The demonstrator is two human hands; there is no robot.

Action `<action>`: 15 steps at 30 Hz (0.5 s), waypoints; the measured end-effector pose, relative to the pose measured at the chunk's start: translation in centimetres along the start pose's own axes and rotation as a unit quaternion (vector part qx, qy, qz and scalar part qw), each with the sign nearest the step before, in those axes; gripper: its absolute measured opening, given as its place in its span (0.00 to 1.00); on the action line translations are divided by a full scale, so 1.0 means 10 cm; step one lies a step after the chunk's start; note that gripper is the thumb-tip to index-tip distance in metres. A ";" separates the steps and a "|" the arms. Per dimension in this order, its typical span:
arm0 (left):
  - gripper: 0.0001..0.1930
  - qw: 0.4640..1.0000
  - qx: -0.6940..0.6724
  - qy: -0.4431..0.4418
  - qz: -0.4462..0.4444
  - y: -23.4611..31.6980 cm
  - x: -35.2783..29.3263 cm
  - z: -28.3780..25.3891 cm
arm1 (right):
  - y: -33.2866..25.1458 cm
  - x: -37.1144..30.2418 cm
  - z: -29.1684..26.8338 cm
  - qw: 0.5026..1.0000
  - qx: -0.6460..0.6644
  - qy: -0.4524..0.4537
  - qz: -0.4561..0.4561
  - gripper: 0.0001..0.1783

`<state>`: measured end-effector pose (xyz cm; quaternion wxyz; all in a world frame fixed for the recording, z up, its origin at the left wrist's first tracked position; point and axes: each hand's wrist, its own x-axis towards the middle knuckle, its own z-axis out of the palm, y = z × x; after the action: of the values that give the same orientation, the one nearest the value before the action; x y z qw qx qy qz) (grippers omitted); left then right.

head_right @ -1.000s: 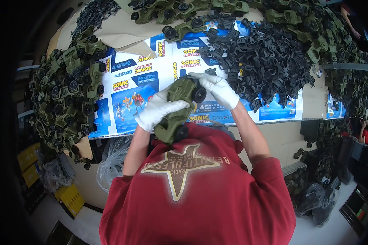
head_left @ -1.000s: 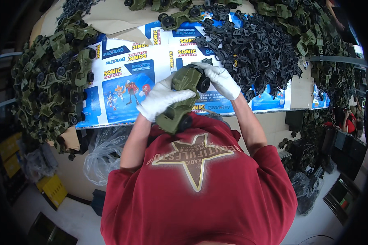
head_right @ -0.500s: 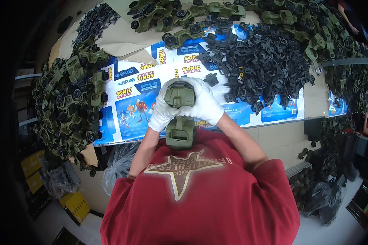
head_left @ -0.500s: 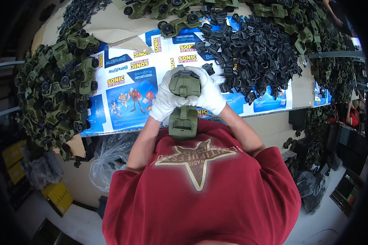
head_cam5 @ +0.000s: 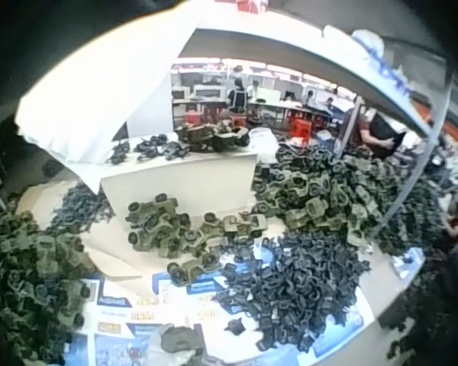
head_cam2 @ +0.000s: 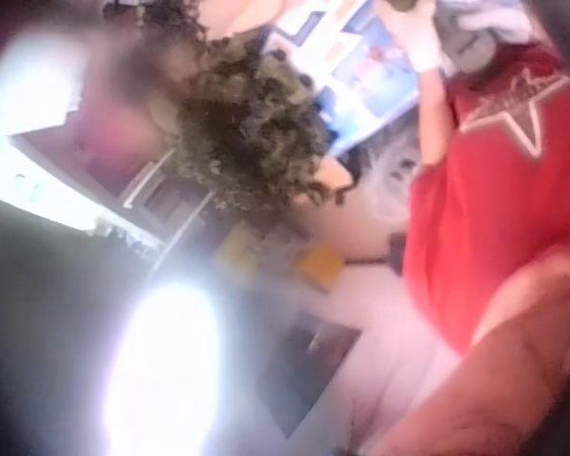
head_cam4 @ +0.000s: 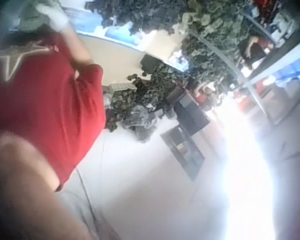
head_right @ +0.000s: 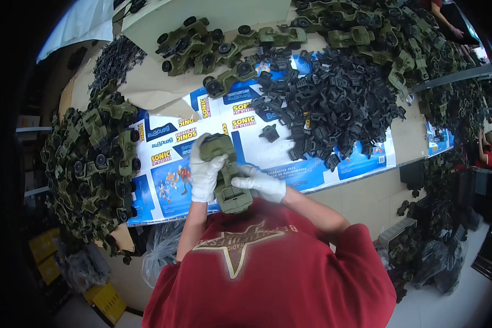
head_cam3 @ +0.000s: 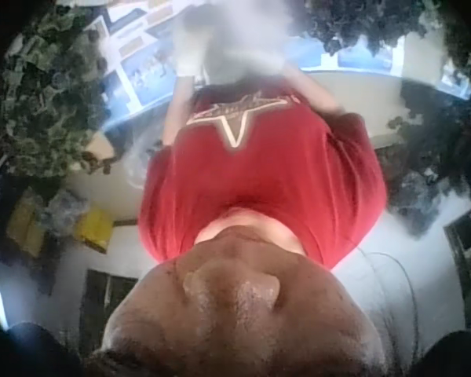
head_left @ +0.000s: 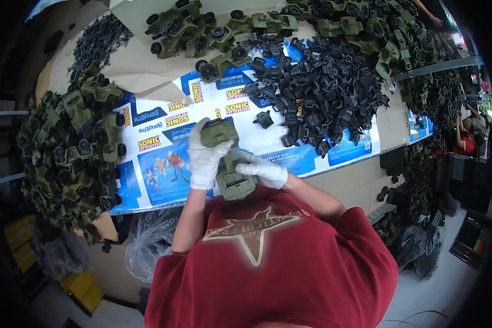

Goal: The person assembles small green toy cars from plastic components at a workstation by hand, producing a pile of assembled cars.

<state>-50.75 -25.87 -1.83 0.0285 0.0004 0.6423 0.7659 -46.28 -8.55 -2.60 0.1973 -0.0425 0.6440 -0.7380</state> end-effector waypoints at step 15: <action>0.32 0.679 0.723 -0.124 0.017 -0.12 2.37 0.36 | -0.99 0.76 -1.62 0.932 -0.273 0.235 0.036 0.31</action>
<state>-74.21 -21.04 -3.18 0.0856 0.1273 0.9866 0.0563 -60.79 4.85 2.83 0.0476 0.1030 0.8499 -0.5146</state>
